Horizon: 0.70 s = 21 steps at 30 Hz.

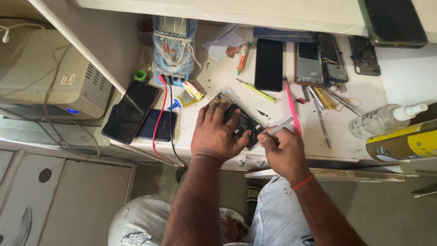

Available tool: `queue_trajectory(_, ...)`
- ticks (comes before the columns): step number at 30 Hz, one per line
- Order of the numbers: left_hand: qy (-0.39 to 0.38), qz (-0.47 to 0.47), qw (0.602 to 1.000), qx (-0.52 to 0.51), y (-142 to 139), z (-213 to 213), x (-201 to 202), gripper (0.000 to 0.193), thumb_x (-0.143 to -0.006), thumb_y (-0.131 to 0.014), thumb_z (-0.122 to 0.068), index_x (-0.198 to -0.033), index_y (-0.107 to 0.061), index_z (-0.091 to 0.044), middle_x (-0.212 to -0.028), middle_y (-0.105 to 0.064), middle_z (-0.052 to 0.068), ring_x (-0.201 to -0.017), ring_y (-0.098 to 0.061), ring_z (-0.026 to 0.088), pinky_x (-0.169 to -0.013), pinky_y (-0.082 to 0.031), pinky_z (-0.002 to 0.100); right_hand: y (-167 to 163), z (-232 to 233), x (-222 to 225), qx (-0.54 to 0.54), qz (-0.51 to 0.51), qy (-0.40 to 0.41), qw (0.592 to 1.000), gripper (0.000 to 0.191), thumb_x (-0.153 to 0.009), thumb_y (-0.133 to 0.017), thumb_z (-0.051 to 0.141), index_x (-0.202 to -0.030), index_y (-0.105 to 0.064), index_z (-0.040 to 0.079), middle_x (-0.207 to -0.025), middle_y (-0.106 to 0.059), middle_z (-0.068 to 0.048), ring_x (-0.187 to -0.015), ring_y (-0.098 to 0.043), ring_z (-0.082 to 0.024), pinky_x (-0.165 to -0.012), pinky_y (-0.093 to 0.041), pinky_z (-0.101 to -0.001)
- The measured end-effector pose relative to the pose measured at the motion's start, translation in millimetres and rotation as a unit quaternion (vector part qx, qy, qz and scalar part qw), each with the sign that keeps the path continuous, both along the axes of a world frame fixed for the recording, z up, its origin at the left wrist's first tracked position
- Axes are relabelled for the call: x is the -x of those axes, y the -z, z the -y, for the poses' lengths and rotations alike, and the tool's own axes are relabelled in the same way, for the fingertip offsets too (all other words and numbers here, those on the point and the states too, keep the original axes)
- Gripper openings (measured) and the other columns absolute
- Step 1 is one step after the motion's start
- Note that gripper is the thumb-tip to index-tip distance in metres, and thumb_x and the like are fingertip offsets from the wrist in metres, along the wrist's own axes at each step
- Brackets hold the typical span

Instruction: The person holds a disassembled smartphone, presses and aligns its internal components, then lays the phone chassis on the workbench and uses a small prying tool and tweezers to work around the edges and internals of the device, steadying it with the other hand.

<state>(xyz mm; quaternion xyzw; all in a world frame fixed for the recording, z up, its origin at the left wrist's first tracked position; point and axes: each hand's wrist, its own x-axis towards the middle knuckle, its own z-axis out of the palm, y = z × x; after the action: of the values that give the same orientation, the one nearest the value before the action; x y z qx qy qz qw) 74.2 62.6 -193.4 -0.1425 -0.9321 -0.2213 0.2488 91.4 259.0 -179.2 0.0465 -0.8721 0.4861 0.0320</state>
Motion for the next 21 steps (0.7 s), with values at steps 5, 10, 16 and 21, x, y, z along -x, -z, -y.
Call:
queue_trajectory(5,0.006,-0.007,1.0,0.003,0.5,1.0,-0.3,0.057,-0.081,-0.072,-0.053,-0.122,-0.075,-0.013,-0.135,-0.058,0.019,-0.134,-0.049,0.039,-0.115,-0.034,0.055,1.8,-0.7,-0.2,0.013,0.004,-0.019,1.0,0.01,-0.094,-0.07,0.01,-0.089,-0.071,0.002,-0.067,-0.066,-0.001,-0.056,-0.053,-0.007,-0.052,-0.044,-0.0271)
queue_trajectory(10,0.005,-0.004,1.0,-0.001,-1.9,0.0,1.1,0.058,-0.08,-0.072,-0.053,-0.121,-0.075,-0.013,-0.133,-0.059,0.019,-0.133,-0.05,0.039,-0.115,-0.034,0.056,0.8,-6.0,6.9,-0.021,0.067,-0.021,0.997,0.018,-0.096,-0.07,0.014,-0.084,-0.073,0.001,-0.063,-0.064,-0.004,-0.055,-0.054,-0.008,-0.052,-0.046,-0.0276)
queue_trajectory(16,0.001,0.001,1.0,0.013,0.8,-0.1,0.0,0.058,-0.081,-0.071,-0.055,-0.122,-0.074,-0.014,-0.134,-0.059,0.019,-0.135,-0.049,0.039,-0.115,-0.033,0.055,10.5,-13.3,6.9,0.049,0.093,-0.046,0.993,0.017,-0.094,-0.071,0.018,-0.09,-0.073,0.002,-0.072,-0.07,0.0,-0.061,-0.064,-0.008,-0.056,-0.053,-0.0246)
queue_trajectory(21,-0.001,0.009,1.0,0.021,0.2,1.0,-0.1,0.059,-0.081,-0.07,-0.055,-0.123,-0.074,-0.014,-0.136,-0.058,0.02,-0.135,-0.048,0.039,-0.116,-0.032,0.054,14.7,-23.3,14.7,0.088,0.094,-0.099,0.987,0.018,-0.094,-0.071,0.017,-0.092,-0.074,-0.001,-0.076,-0.072,-0.001,-0.064,-0.068,-0.008,-0.059,-0.056,-0.0244)
